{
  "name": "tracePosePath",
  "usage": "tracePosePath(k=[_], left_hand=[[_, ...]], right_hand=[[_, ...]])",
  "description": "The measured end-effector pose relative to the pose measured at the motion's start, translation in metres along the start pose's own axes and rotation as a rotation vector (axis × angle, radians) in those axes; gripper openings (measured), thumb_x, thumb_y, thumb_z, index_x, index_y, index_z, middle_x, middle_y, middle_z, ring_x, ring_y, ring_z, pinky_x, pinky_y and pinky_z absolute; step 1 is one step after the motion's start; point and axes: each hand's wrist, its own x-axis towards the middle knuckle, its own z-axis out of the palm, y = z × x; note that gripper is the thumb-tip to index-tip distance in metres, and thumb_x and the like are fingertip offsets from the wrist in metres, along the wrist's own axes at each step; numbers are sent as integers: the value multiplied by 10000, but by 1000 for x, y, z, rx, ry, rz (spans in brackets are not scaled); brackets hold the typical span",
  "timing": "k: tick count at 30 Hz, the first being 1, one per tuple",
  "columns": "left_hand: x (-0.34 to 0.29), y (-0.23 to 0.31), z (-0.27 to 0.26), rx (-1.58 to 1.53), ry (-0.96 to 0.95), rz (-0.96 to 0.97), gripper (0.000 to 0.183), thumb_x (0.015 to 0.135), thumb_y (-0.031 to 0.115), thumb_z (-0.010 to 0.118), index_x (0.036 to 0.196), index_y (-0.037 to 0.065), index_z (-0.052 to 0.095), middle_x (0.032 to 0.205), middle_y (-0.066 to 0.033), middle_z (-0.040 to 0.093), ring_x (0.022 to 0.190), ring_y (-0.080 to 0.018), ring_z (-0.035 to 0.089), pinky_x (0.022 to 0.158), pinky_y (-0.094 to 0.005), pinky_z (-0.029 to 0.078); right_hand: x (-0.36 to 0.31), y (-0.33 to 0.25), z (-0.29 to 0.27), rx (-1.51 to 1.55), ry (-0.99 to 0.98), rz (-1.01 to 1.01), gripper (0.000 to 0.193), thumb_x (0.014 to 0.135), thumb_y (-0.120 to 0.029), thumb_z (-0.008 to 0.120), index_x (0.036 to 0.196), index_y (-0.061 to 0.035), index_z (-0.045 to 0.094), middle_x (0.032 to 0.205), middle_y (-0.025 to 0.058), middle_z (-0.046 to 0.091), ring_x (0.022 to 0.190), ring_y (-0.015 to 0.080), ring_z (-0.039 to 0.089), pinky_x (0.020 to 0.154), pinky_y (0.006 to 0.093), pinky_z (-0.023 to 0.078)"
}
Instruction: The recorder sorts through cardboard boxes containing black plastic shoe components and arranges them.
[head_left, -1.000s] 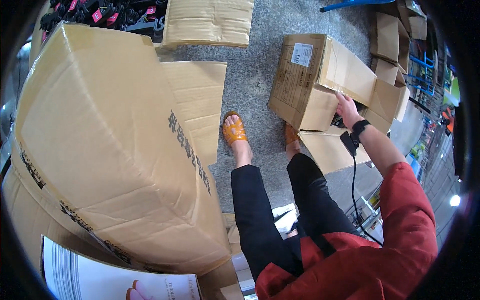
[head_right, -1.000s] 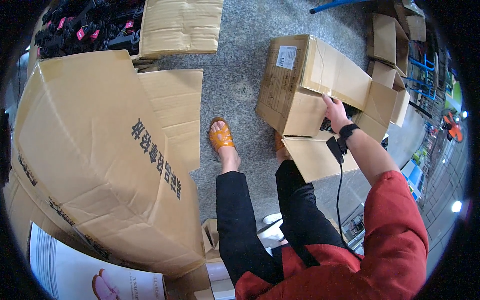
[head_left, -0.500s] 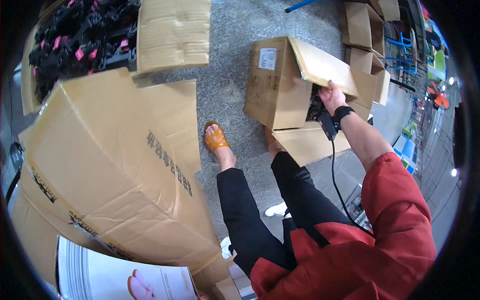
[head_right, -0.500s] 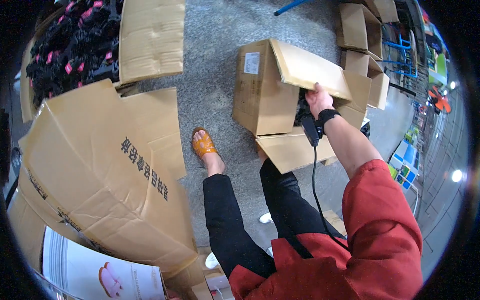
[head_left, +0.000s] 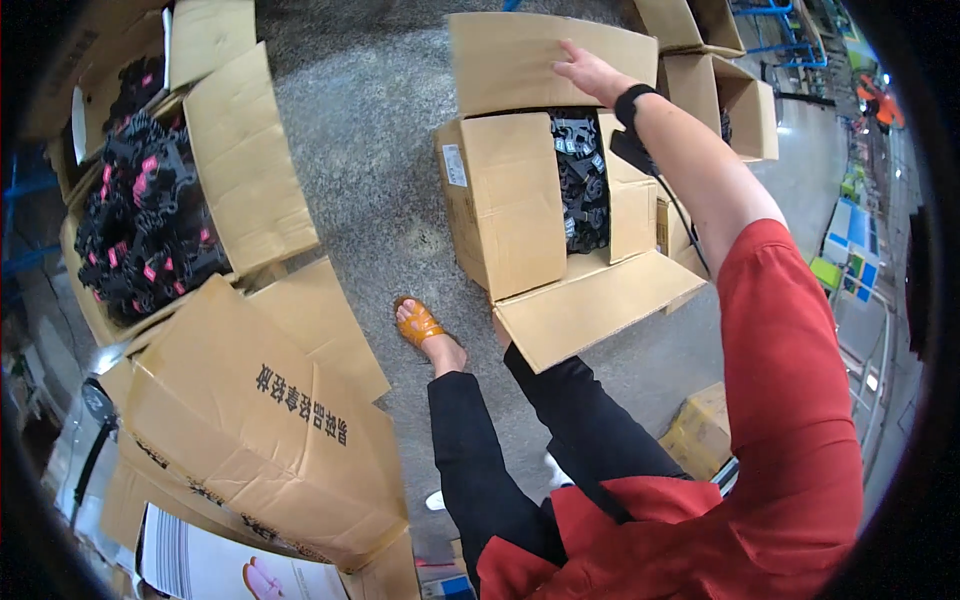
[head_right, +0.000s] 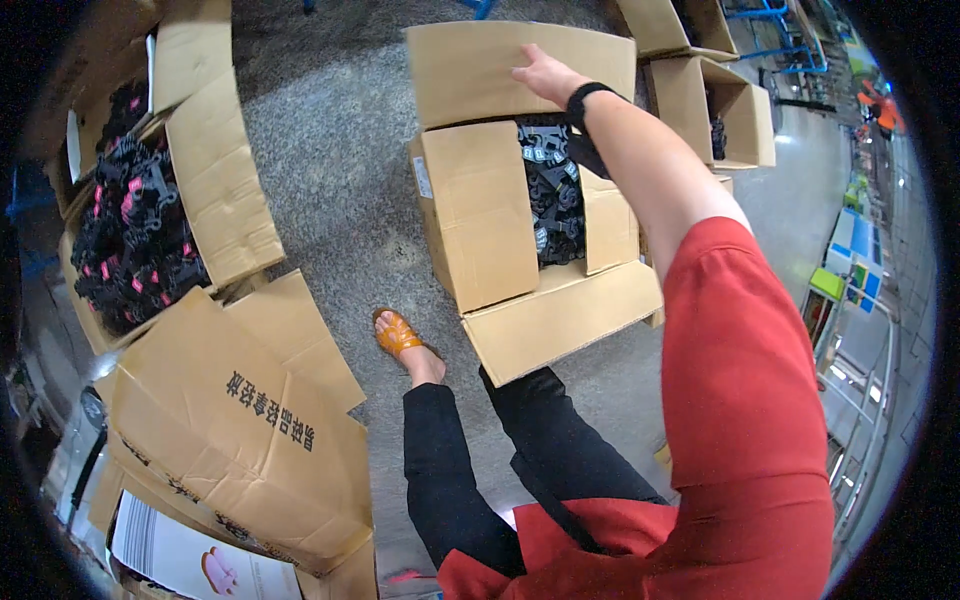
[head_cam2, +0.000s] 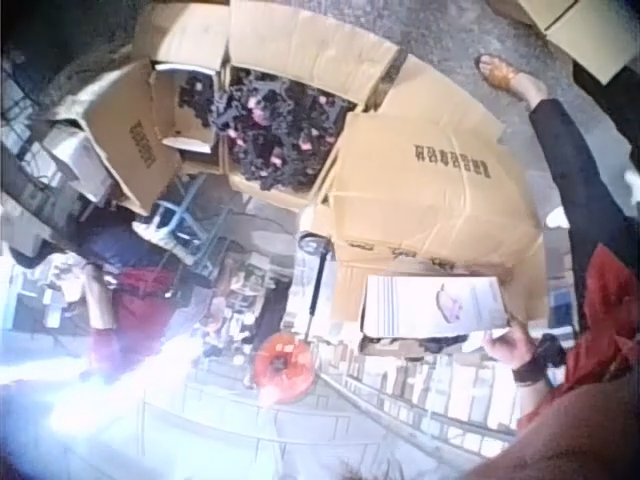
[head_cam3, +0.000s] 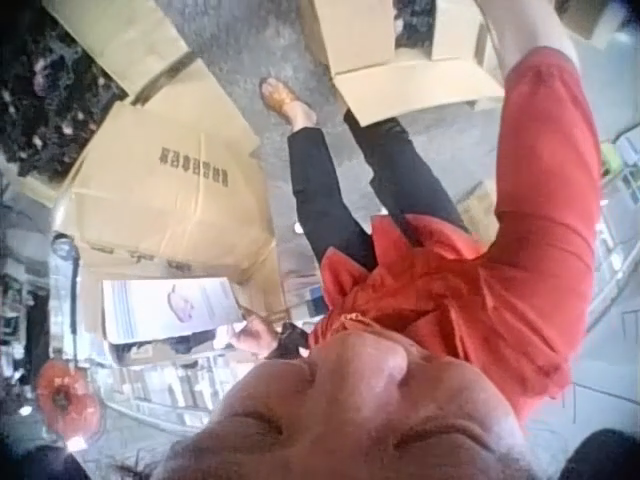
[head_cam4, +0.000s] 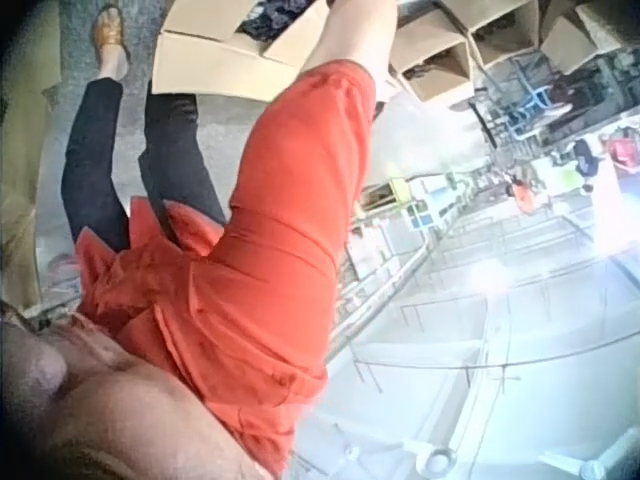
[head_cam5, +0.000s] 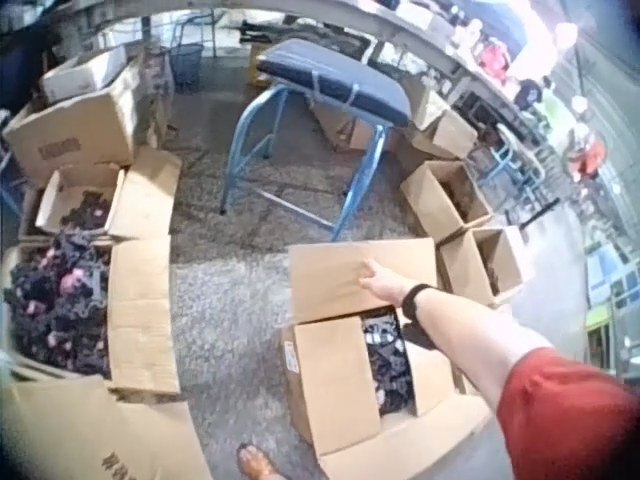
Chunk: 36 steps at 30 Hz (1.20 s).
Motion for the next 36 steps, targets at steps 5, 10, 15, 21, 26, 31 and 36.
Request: tracePosePath(k=[5, 10, 15, 21, 26, 31, 36], left_hand=[[-45, -19, 84, 227, 115, 159, 453, 836, 116, 495, 1241, -72, 422, 1283, -202, 470, 1189, -295, 440, 1038, -395, 343], [-54, -23, 97, 122, -350, -65, 452, 858, 134, 493, 1253, -72, 414, 1298, -204, 456, 1199, -298, 429, 1046, -398, 330], [-74, -47, 147, 134, -406, -227, 468, 810, 104, 531, 1238, -56, 428, 1260, -193, 491, 1172, -303, 456, 1030, -408, 352], [-84, -80, 191, 237, -464, -348, 464, 800, 114, 558, 1234, -14, 455, 1251, -179, 505, 1164, -292, 466, 1019, -402, 369], [-60, -111, 223, 531, -310, -7, 523, 721, 65, 511, 1229, -11, 417, 1172, -133, 536, 1101, -272, 506, 1009, -381, 360], [25, -107, 253, 623, -491, 101, 325, 763, 59, 546, 1084, 26, 501, 1125, -124, 582, 1065, -273, 537, 978, -455, 383], [123, -106, 301, 648, -463, 36, 171, 791, 46, 525, 958, 17, 514, 1003, -126, 598, 973, -270, 570, 899, -458, 456]], right_hand=[[-8, 18, 50, -445, 180, -324, 718, 715, -285, 703, 1296, -12, 380, 1322, 264, 367, 1227, 466, 311, 1018, 471, 321], [-120, 43, 124, -51, 258, -48, 726, 661, -218, 748, 1243, 24, 387, 1344, 269, 270, 1247, 426, 278, 1027, 476, 309], [-151, 17, 127, -111, 286, 249, 761, 668, -214, 752, 1287, -46, 342, 1284, 221, 350, 1241, 363, 309, 1014, 474, 305], [-161, 24, 114, 171, 380, 376, 738, 681, -166, 726, 1281, -8, 327, 1066, 171, 500, 1047, 324, 447, 916, 466, 329], [-228, -29, 111, 503, 70, -115, 504, 813, -146, 585, 1260, -14, 394, 968, 187, 483, 908, 347, 513, 772, 433, 449], [-243, -61, 163, 412, -191, -180, 649, 835, -277, 579, 1384, -92, 286, 1420, 223, 246, 1294, 406, 260, 981, 516, 353], [-235, -32, 217, -243, -447, -283, 445, 817, -244, 540, 1233, -85, 530, 1474, 109, 215, 1370, 263, 144, 1038, 414, 296]])
